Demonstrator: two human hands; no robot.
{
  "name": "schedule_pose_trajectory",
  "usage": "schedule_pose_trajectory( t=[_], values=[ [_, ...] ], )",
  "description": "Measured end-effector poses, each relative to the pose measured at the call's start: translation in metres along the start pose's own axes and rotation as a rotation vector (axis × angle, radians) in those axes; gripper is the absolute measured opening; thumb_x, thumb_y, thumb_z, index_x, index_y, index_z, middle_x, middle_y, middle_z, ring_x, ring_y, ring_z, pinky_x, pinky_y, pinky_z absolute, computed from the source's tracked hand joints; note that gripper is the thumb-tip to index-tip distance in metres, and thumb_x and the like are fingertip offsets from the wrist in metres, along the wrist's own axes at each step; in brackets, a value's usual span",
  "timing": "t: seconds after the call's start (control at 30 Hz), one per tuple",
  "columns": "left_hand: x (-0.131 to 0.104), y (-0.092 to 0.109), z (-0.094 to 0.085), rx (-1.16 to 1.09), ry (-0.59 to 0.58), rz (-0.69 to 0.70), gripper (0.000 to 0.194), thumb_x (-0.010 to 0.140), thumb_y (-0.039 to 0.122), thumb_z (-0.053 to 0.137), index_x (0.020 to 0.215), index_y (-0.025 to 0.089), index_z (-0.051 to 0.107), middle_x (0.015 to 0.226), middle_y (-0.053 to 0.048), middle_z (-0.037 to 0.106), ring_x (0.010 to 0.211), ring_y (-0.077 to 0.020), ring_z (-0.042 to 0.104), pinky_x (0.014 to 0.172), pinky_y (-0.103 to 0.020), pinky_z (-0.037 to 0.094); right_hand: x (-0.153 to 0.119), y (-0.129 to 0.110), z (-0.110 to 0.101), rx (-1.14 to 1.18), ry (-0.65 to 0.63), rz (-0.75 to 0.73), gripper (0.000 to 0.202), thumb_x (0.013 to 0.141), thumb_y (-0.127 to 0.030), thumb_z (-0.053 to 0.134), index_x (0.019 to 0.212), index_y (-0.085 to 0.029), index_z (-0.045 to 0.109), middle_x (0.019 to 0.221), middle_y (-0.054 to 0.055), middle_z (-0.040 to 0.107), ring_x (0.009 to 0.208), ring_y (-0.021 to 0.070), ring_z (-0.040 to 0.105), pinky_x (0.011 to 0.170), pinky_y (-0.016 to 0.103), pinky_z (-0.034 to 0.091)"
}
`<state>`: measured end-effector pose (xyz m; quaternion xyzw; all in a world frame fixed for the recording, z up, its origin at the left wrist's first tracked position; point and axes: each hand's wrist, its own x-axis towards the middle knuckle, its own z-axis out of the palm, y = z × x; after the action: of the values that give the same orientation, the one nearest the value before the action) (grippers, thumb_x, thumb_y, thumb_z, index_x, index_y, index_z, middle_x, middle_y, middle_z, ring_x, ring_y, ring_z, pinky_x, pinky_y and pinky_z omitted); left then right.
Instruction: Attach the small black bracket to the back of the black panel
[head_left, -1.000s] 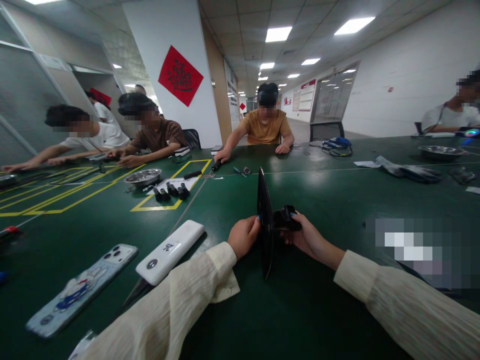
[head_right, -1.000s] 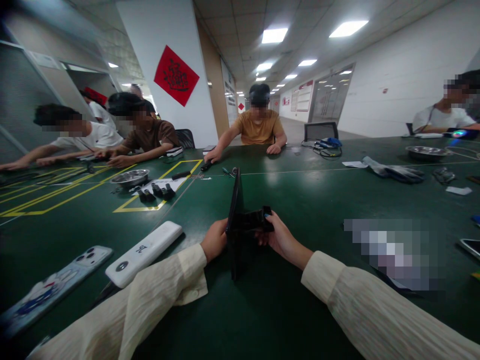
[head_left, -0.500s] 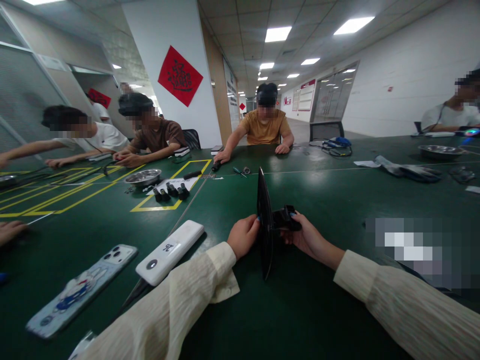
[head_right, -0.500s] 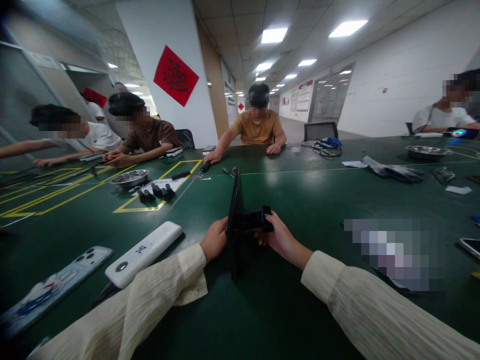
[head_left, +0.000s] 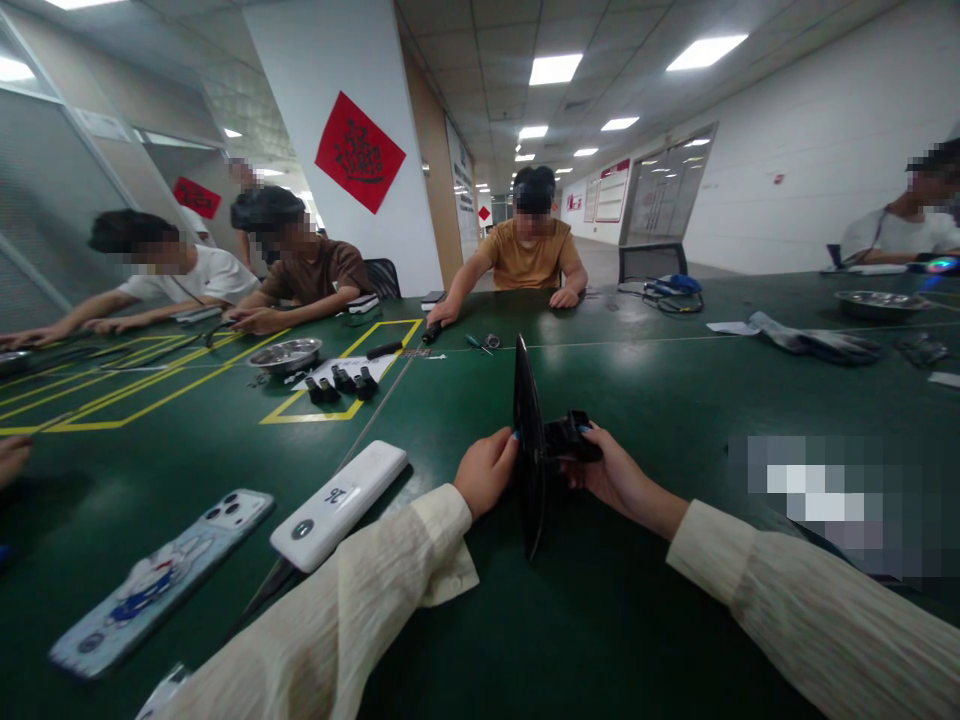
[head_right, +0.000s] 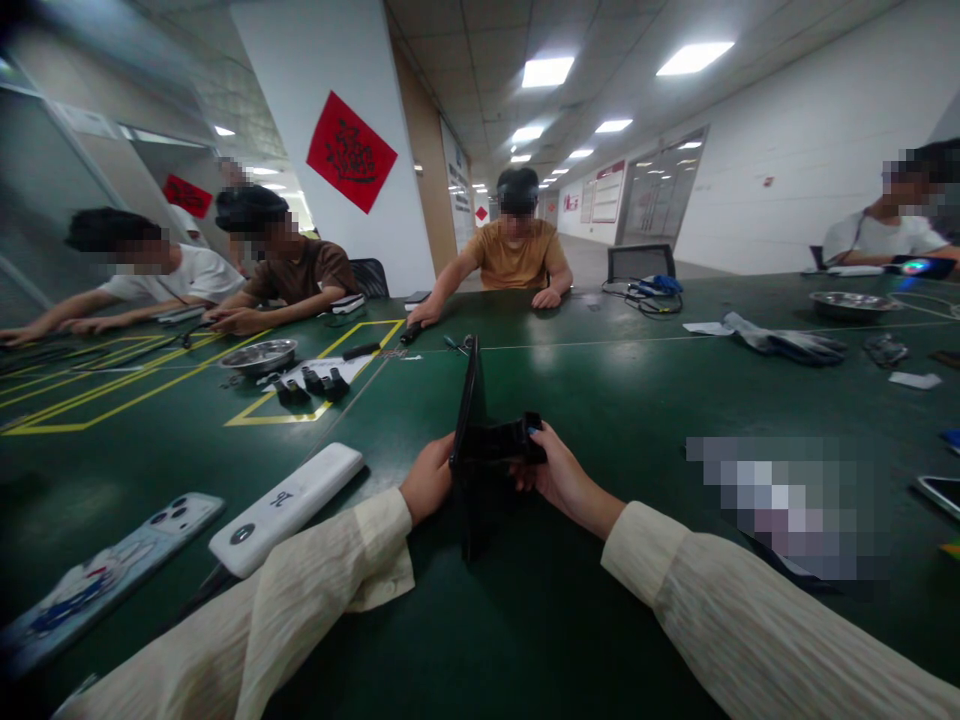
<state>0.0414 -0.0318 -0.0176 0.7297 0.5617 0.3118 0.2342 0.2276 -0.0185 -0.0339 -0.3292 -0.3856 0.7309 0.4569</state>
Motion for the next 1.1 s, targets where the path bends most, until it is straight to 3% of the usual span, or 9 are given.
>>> schedule_pose_trajectory(
  t=[0.23, 0.43, 0.87, 1.1],
  values=[
    [-0.0012, 0.0016, -0.0008, 0.008, -0.010, -0.002, 0.029, 0.087, 0.031, 0.033, 0.089, 0.017, 0.058, 0.083, -0.004, 0.065, 0.080, -0.0188, 0.059, 0.075, -0.027, 0.044, 0.0005, 0.0000, -0.0002, 0.010, -0.001, 0.010, 0.019, 0.081, -0.029, 0.041, 0.099, -0.022, 0.039, 0.065, 0.000, 0.057, 0.056, 0.0162, 0.056, 0.045, 0.023, 0.040],
    [0.0005, -0.0025, 0.0006, -0.026, -0.016, 0.048, 0.037, 0.087, 0.035, 0.029, 0.079, 0.015, 0.059, 0.079, -0.006, 0.065, 0.076, -0.0197, 0.059, 0.071, -0.028, 0.045, -0.0005, -0.0001, 0.0002, 0.004, 0.007, 0.006, 0.016, 0.083, -0.028, 0.037, 0.098, -0.022, 0.039, 0.067, 0.001, 0.058, 0.056, 0.0158, 0.056, 0.045, 0.024, 0.040],
    [0.0020, -0.0038, 0.0025, 0.031, -0.038, -0.008, 0.046, 0.087, 0.041, 0.024, 0.069, 0.014, 0.056, 0.072, -0.007, 0.063, 0.072, -0.0202, 0.058, 0.066, -0.027, 0.044, -0.0014, -0.0024, 0.0032, 0.007, 0.037, 0.018, 0.017, 0.082, -0.027, 0.037, 0.097, -0.022, 0.038, 0.066, 0.001, 0.058, 0.054, 0.0157, 0.056, 0.043, 0.023, 0.040],
    [0.0014, -0.0069, 0.0033, 0.011, 0.015, 0.006, 0.039, 0.089, 0.035, 0.026, 0.078, 0.016, 0.057, 0.076, -0.004, 0.064, 0.073, -0.0176, 0.057, 0.070, -0.027, 0.043, -0.0017, -0.0020, 0.0037, 0.000, 0.018, 0.002, 0.016, 0.081, -0.028, 0.039, 0.096, -0.022, 0.038, 0.067, 0.001, 0.059, 0.054, 0.0154, 0.056, 0.044, 0.023, 0.040]
  ],
)
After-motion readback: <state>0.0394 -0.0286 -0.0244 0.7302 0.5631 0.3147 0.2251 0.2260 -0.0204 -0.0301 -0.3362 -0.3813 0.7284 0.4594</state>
